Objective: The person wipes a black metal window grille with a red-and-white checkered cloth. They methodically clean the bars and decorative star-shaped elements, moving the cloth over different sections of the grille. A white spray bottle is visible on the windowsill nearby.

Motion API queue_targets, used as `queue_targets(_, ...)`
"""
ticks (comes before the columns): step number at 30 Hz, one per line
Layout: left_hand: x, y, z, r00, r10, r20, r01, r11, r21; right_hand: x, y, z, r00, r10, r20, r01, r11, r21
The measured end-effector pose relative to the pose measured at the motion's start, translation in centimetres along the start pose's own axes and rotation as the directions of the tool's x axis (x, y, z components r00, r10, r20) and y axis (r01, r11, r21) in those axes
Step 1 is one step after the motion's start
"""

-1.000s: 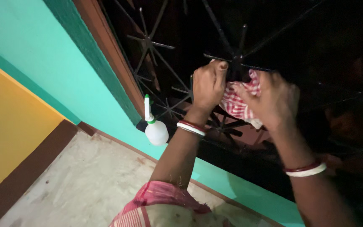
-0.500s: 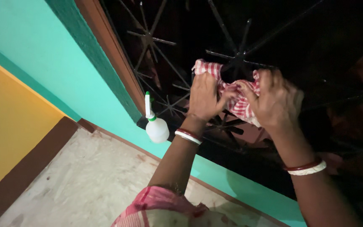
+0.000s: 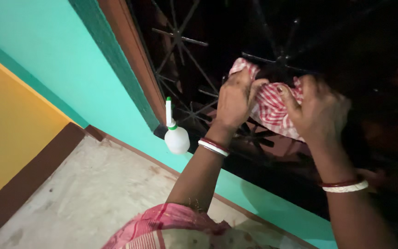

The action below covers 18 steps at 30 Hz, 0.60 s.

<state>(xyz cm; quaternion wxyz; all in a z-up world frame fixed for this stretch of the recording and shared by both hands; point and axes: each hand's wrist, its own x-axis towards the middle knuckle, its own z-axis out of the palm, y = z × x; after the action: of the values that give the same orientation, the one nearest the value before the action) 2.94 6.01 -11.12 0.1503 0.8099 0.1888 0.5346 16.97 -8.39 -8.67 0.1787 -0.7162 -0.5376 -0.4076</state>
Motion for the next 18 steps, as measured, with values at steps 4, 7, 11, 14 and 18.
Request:
queue_targets(4, 0.4, 0.6, -1.7, 0.997, -0.023, 0.078, 0.032, 0.993, -0.110, -0.4, 0.1, 0.3, 1.000, -0.003, -0.019, 0.004, 0.999, 0.047)
queue_targets(7, 0.3, 0.8, -2.9, 0.989, 0.043, 0.140, -0.025, 0.992, -0.127, -0.5, 0.3, 0.6, 1.000, 0.003, -0.011, -0.002, 0.997, 0.073)
queue_targets(11, 0.0, 0.2, -3.5, 0.974, 0.122, 0.193, -0.092, 0.983, -0.157, -0.8, 0.5, 0.6, 0.998, 0.000, -0.064, 0.010, 0.987, 0.161)
queue_targets(14, -0.4, -1.1, -2.8, 0.963, 0.150, 0.225, -0.110, 0.977, -0.181, -1.5, 1.0, 1.3, 0.999, 0.010, -0.049, -0.001, 0.984, 0.176)
queue_targets(18, -0.6, -2.2, -2.0, 0.962, 0.217, 0.166, -0.179, 0.959, -0.218, -2.3, 1.5, 2.2, 0.997, -0.028, -0.068, 0.033, 0.997, 0.070)
